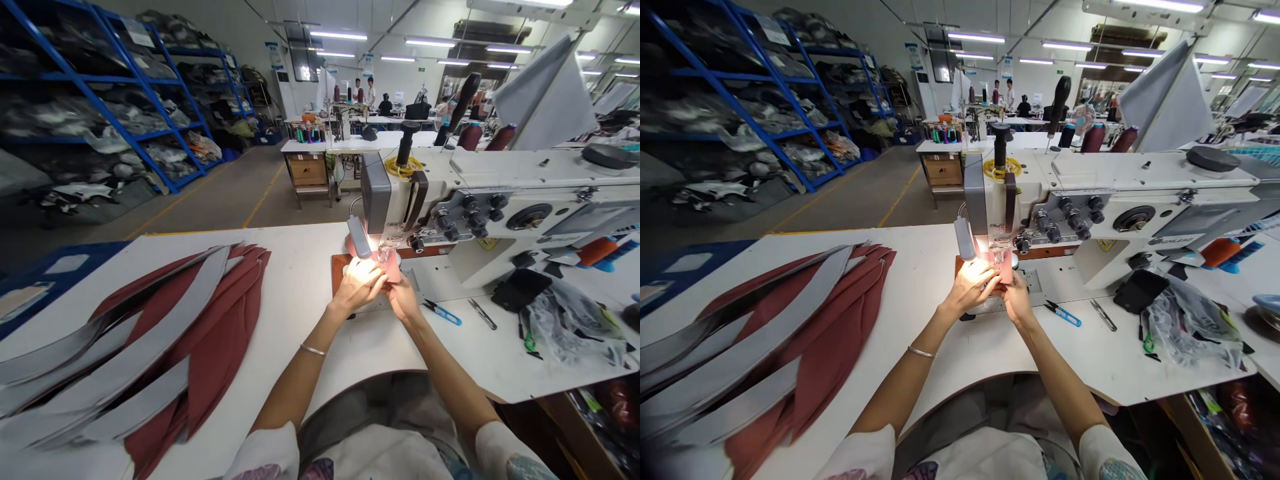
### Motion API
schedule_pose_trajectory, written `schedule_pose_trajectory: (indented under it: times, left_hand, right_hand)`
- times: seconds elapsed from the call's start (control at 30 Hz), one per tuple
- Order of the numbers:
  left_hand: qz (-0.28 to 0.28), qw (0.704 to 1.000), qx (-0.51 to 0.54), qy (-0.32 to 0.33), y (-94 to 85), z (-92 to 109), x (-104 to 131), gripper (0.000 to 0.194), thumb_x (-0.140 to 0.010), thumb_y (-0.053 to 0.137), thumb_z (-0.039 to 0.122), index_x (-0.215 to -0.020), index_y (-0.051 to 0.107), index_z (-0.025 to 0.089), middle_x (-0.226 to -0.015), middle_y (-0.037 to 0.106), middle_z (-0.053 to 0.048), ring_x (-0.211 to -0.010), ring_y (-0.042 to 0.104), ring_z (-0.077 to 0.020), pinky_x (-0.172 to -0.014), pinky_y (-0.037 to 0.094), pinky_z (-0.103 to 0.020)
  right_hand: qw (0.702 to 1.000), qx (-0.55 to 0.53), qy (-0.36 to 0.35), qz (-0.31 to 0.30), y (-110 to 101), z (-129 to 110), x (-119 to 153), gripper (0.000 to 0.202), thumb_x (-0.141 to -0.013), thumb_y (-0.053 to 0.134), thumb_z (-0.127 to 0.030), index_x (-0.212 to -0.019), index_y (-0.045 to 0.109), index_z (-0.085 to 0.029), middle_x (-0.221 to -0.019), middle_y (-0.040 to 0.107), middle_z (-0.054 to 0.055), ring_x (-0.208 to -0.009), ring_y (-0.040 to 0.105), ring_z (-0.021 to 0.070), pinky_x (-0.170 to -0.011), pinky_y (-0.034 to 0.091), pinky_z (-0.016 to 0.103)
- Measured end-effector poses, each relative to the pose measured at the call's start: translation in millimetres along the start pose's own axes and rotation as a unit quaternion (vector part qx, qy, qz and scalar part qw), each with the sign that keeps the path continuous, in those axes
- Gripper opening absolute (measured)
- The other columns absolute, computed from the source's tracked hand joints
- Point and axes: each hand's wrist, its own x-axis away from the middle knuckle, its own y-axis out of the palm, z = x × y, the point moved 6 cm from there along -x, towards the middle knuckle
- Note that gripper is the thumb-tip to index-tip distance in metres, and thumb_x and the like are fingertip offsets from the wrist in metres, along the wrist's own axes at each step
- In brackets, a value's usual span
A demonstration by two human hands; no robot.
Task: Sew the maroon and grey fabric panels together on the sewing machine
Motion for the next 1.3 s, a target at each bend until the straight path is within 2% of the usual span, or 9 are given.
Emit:
schedule_pose_trajectory:
  times: [0.17,0.23,0.3,0.43,0.53,0.67,0.93,1.13,1.3]
  left_hand:
    - [0.019,1.0,-0.014,-0.021,7.1,-4.9,0.0,0.026,-0.098,0.041,0.032,-0.098,0.065,0.02,-0.097,0.068,-0.006,-0.091,0.058,-0.0209,-0.085,0.041,-0.038]
    - [0.029,0.999,-0.012,-0.025,10.0,-6.2,0.2,0.025,-0.097,0.042,0.031,-0.097,0.064,0.02,-0.096,0.068,-0.006,-0.092,0.059,-0.0208,-0.086,0.04,-0.039]
    - [0.035,0.999,-0.01,-0.028,12.4,-7.3,0.7,0.023,-0.097,0.043,0.029,-0.097,0.064,0.021,-0.096,0.068,-0.006,-0.091,0.06,-0.0207,-0.086,0.04,-0.039]
    - [0.052,0.998,-0.005,-0.028,13.3,-10.4,2.6,0.021,-0.097,0.045,0.028,-0.097,0.065,0.021,-0.098,0.069,-0.005,-0.094,0.062,-0.0208,-0.088,0.04,-0.04]
    - [0.057,0.998,0.015,-0.018,13.4,-14.0,4.2,0.02,-0.096,0.047,0.026,-0.102,0.065,0.023,-0.102,0.07,-0.005,-0.101,0.062,-0.0203,-0.09,0.041,-0.039]
    - [0.072,0.996,0.047,-0.018,14.2,-21.5,5.1,0.02,-0.095,0.047,0.024,-0.103,0.066,0.022,-0.109,0.07,-0.006,-0.11,0.061,-0.0203,-0.092,0.045,-0.038]
    - [0.1,0.987,0.105,-0.068,18.1,-34.4,1.0,0.02,-0.094,0.048,0.025,-0.098,0.067,0.019,-0.107,0.071,-0.008,-0.107,0.063,-0.0203,-0.1,0.046,-0.042]
    - [0.098,0.985,0.102,-0.097,22.6,-40.5,0.6,0.021,-0.094,0.049,0.027,-0.097,0.068,0.018,-0.108,0.071,-0.01,-0.102,0.064,-0.0207,-0.098,0.046,-0.044]
    - [0.081,0.984,0.109,-0.112,25.1,-34.5,0.6,0.022,-0.095,0.048,0.028,-0.096,0.067,0.019,-0.099,0.072,-0.008,-0.101,0.065,-0.0206,-0.098,0.046,-0.042]
  right_hand:
    - [0.999,0.045,0.011,-0.014,-3.9,-9.7,3.6,0.031,-0.065,0.076,-0.03,-0.092,0.066,-0.018,-0.092,0.072,0.006,-0.083,0.069,0.0222,-0.073,0.06,0.036]
    - [0.993,0.11,0.023,-0.044,-4.1,-16.8,6.4,0.039,-0.07,0.074,-0.036,-0.101,0.06,-0.018,-0.089,0.071,0.006,-0.08,0.07,0.0219,-0.07,0.06,0.036]
    - [0.98,0.197,0.002,-0.036,-6.7,-28.1,5.6,0.045,-0.075,0.07,-0.043,-0.108,0.05,-0.02,-0.086,0.071,0.004,-0.071,0.07,0.0211,-0.063,0.06,0.035]
    - [0.908,0.401,-0.104,0.06,-11.5,-55.0,-4.0,0.028,-0.083,0.058,-0.047,-0.085,0.045,-0.022,-0.066,0.067,0.0,-0.051,0.065,0.0171,-0.051,0.052,0.027]
    - [0.86,0.489,-0.13,0.07,-9.5,-60.6,-9.7,0.025,-0.087,0.052,-0.04,-0.073,0.041,-0.022,-0.055,0.062,-0.004,-0.043,0.059,0.0133,-0.053,0.047,0.025]
    - [0.841,0.518,-0.138,0.075,-11.4,-61.6,-12.9,0.025,-0.087,0.05,-0.039,-0.071,0.039,-0.023,-0.052,0.06,-0.005,-0.04,0.054,0.0118,-0.054,0.042,0.024]
    - [0.795,0.577,-0.17,0.083,-8.4,-66.9,-26.3,0.025,-0.087,0.05,-0.04,-0.071,0.043,-0.023,-0.046,0.054,-0.006,-0.048,0.051,0.0141,-0.06,0.035,0.025]
    - [0.769,0.614,-0.151,0.093,-6.2,-69.2,-30.5,0.028,-0.087,0.049,-0.043,-0.068,0.045,-0.023,-0.045,0.053,-0.004,-0.05,0.051,0.0163,-0.059,0.032,0.026]
    - [0.75,0.634,-0.154,0.11,-8.6,-71.7,-30.8,0.028,-0.084,0.052,-0.046,-0.068,0.051,-0.022,-0.05,0.054,-0.003,-0.053,0.05,0.0159,-0.057,0.029,0.027]
